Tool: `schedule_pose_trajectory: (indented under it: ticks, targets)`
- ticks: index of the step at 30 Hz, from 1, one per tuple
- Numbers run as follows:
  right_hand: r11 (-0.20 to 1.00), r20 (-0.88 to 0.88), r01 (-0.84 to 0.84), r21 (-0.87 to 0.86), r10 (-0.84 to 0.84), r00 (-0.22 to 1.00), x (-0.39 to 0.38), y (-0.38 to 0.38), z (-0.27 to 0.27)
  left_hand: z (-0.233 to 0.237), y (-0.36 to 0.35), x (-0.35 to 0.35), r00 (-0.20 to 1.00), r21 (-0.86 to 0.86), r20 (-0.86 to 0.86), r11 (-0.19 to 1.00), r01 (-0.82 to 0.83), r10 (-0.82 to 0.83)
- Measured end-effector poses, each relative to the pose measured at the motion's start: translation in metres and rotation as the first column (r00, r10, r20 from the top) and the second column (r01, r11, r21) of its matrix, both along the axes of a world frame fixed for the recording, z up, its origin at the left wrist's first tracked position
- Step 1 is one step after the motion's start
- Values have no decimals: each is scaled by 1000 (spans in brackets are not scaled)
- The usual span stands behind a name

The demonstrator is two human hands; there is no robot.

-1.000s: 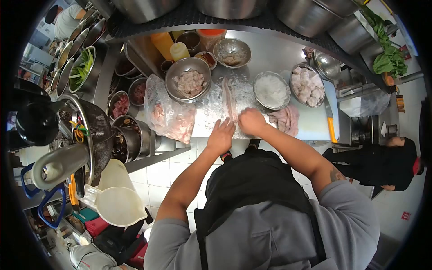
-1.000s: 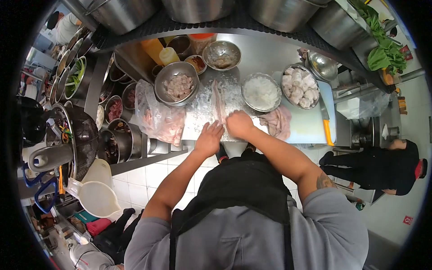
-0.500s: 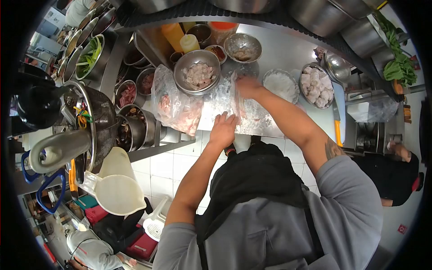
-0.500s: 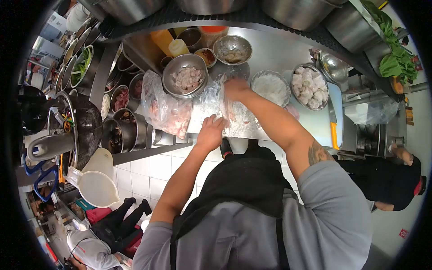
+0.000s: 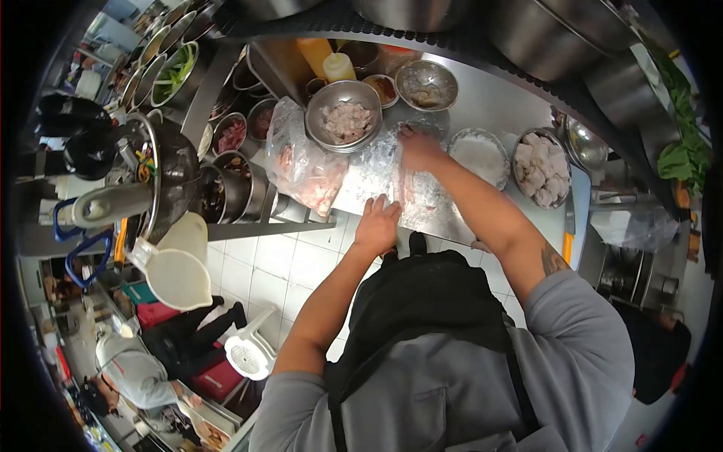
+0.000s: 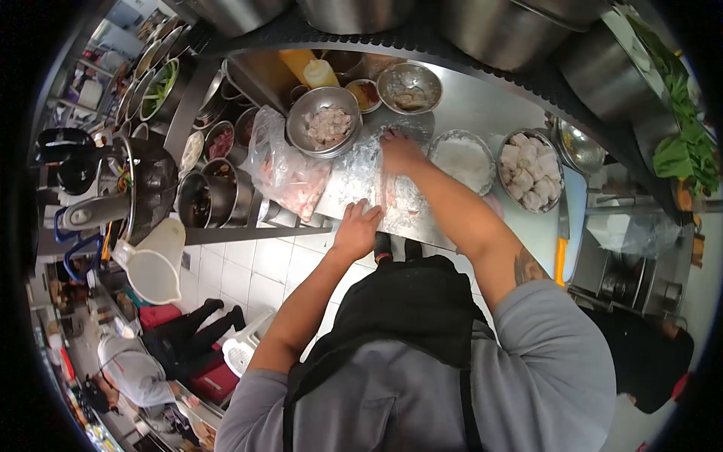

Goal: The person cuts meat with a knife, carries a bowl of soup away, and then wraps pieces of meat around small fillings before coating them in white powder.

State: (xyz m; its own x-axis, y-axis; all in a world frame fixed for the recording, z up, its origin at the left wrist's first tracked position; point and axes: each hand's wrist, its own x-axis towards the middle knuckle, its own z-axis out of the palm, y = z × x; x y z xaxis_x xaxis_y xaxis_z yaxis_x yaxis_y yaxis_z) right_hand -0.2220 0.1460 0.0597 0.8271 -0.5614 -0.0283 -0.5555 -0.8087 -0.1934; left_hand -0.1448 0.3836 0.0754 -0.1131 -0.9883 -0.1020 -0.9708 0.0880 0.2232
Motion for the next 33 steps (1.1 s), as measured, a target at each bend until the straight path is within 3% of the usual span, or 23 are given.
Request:
schedule_pose_trajectory:
  ticks: [1, 3, 4, 6, 7, 9, 10, 12, 15, 17, 18, 19, 20, 21, 22, 23, 25, 28, 30, 32, 33]
  targets:
    - [999, 0, -7, -31, 7, 1000, 1, -5, 4, 6, 2, -1, 1000, 35, -2, 999, -7, 7]
    - [995, -66, -63, 75, 68, 996, 1, -13, -7, 18, 6, 2, 999, 100, -5, 994, -32, 32]
    - [988, -93, -97, 123, 109, 990, 4, -21, -13, 21, 7, 5, 988, 13, -79, 991, -130, 130]
    - [998, 33, -59, -13, 59, 998, 1, -15, -21, 26, 18, 17, 930, -142, -234, 936, -322, 284]
    - [999, 140, -37, -26, 40, 989, 3, -9, -16, 41, 18, 31, 861, -157, -341, 880, -448, 378]
    - [999, 343, 25, -42, -9, 939, 5, 4, 14, 61, 14, 67, 730, -352, -483, 657, -667, 483]
    - [994, 389, 40, 106, -78, 918, 7, 19, 32, 64, 7, 93, 649, -386, -566, 532, -754, 509]
    - [921, 440, 45, 387, -227, 869, 14, 51, 65, 82, -13, 142, 441, -267, -689, 365, -892, 575]
    - [905, 648, -266, 332, -14, 762, 42, 91, 83, 69, -38, 202, 639, -126, -333, 639, -759, 693]
    - [908, 709, -353, 225, 96, 698, 88, 110, 100, 63, -40, 204, 761, 20, -86, 765, -644, 643]
    - [884, 710, -363, 295, 52, 703, 116, 116, 113, 62, -45, 204, 810, 103, 32, 804, -585, 585]
    - [854, 707, -372, 363, 8, 707, 140, 117, 122, 66, -45, 200, 801, 166, 17, 788, -593, 599]
    - [882, 454, -299, 364, 113, 884, 157, 112, 125, 74, -40, 189, 793, 232, 5, 771, -593, 609]
    - [911, 150, -228, 345, 186, 971, 171, 108, 125, 82, -31, 178, 788, 302, -2, 752, -587, 616]
    - [938, -171, -167, 305, 226, 959, 179, 106, 123, 85, -24, 174, 783, 368, -9, 730, -576, 622]
    - [906, -261, -321, 275, 391, 882, 175, 103, 118, 81, -18, 179, 774, 389, 33, 705, -593, 633]
    - [934, -292, -309, 180, 351, 890, 157, 111, 122, 75, -10, 195, 748, 418, 108, 653, -632, 655]
    - [948, -298, -286, 141, 316, 901, 142, 122, 121, 82, -18, 208, 732, 270, 29, 699, -662, 681]
    - [949, -293, -284, 134, 312, 904, 140, 123, 120, 94, -32, 206, 786, 125, 34, 777, -617, 618]
    - [948, -290, -297, 114, 317, 903, 139, 123, 115, 97, -59, 209, 831, 222, 132, 801, -556, 540]
    - [956, -278, -273, 108, 292, 915, 137, 127, 114, 67, -71, 222, 859, 92, 203, 865, -494, 469]
